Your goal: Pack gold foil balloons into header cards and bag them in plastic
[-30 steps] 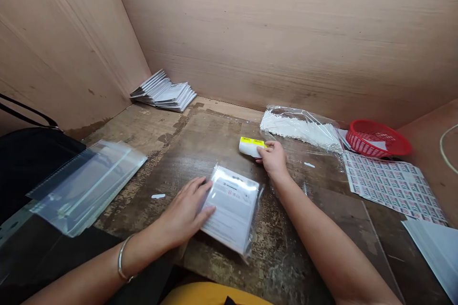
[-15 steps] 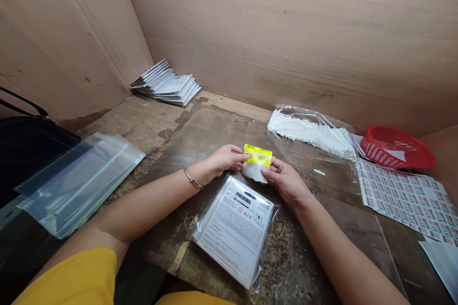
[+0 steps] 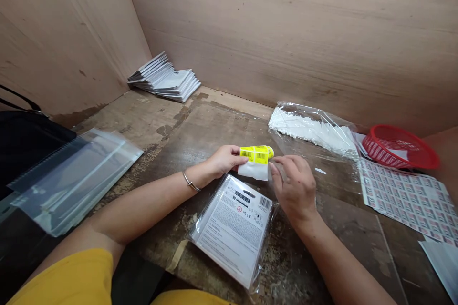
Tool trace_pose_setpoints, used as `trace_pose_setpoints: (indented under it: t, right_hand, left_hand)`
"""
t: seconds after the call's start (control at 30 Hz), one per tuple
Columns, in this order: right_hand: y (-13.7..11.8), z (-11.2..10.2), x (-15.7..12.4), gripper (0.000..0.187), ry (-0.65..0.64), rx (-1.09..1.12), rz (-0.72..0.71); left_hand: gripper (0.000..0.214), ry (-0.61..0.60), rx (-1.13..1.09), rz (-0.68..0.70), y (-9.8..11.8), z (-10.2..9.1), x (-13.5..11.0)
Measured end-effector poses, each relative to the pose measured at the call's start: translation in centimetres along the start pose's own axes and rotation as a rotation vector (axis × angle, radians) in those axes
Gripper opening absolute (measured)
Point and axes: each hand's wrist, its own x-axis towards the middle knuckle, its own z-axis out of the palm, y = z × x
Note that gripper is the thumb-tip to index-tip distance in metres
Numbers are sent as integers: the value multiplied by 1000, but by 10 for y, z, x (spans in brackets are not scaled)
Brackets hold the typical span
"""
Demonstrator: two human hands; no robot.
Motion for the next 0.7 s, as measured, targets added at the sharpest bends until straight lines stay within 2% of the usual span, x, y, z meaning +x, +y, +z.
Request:
trace_pose_setpoints:
  t: [0.07,0.13,0.27,0.47,0.6,0.7]
  right_hand:
    - [-5,5,4,21,-1,-74,-213]
    - [-4,14,10,23,-53,-59,-288]
    - [2,28,21,18,-98,20,-274]
    - [-3,27,21,11,-112,68,-250]
    - [-3,28,20,17,-142,54,-281]
    - [-2,30,18,15,-148,36,-275]
  left_hand:
    - [17,-26,56,58,1,2,-3]
    - [17,-74,101,101,3,4,-6]
    - [25,-127,88,99,6,6,-9]
    - [35,-21,-60,-51,7,9,-4]
    - [30,-10,-53,-31,7,12,-4]
    - [30,-8,-48,-20,5,14,-4]
